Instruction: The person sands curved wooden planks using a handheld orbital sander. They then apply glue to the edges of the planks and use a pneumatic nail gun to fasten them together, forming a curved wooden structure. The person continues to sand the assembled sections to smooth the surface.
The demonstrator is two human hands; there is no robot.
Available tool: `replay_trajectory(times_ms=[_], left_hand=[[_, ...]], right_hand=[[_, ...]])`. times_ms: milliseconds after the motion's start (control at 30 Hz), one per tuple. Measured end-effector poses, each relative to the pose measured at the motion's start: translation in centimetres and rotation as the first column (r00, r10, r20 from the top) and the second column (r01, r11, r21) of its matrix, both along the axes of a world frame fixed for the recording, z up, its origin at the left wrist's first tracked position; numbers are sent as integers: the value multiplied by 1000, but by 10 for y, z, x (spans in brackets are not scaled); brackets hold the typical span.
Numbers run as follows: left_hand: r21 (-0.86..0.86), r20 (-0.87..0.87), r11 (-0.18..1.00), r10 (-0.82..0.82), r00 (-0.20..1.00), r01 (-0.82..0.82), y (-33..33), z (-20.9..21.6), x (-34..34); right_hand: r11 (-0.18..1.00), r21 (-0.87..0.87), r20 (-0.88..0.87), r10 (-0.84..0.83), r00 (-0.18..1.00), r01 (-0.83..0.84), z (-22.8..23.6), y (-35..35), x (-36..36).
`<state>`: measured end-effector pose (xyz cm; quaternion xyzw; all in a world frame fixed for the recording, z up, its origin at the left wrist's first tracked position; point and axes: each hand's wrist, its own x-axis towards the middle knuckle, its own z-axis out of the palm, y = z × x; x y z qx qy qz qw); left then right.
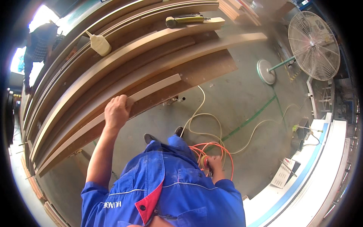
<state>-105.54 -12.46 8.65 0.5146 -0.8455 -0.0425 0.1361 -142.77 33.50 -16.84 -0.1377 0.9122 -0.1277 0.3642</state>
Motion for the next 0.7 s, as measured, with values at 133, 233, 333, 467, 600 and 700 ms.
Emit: replay_trajectory(times_ms=[133, 233, 333, 467, 600, 700], left_hand=[[-130, 18, 989, -66, 998, 68, -9, -3, -63], [-149, 38, 986, -73, 997, 78, -15, -5, -106], [-135, 42, 985, -99, 994, 103, -29, -20, -154], [-103, -3, 986, -130, 992, 129, -37, -29, -186], [-144, 6, 982, -120, 993, 119, -32, -26, -176], [-61, 7, 995, -81, 997, 82, -29, -17, -165]], right_hand=[[988, 141, 228, 29, 973, -62, -9, 35, 1], [983, 47, 14, -179, 984, 178, -34, 48, -1], [957, -279, 144, -33, 989, 73, -70, 63, -30], [993, -72, 225, -79, 971, 98, 1, -36, -52], [942, -174, 274, -234, 933, 287, 7, -77, -62], [972, -197, 189, -91, 978, 128, 2, -97, -69]])
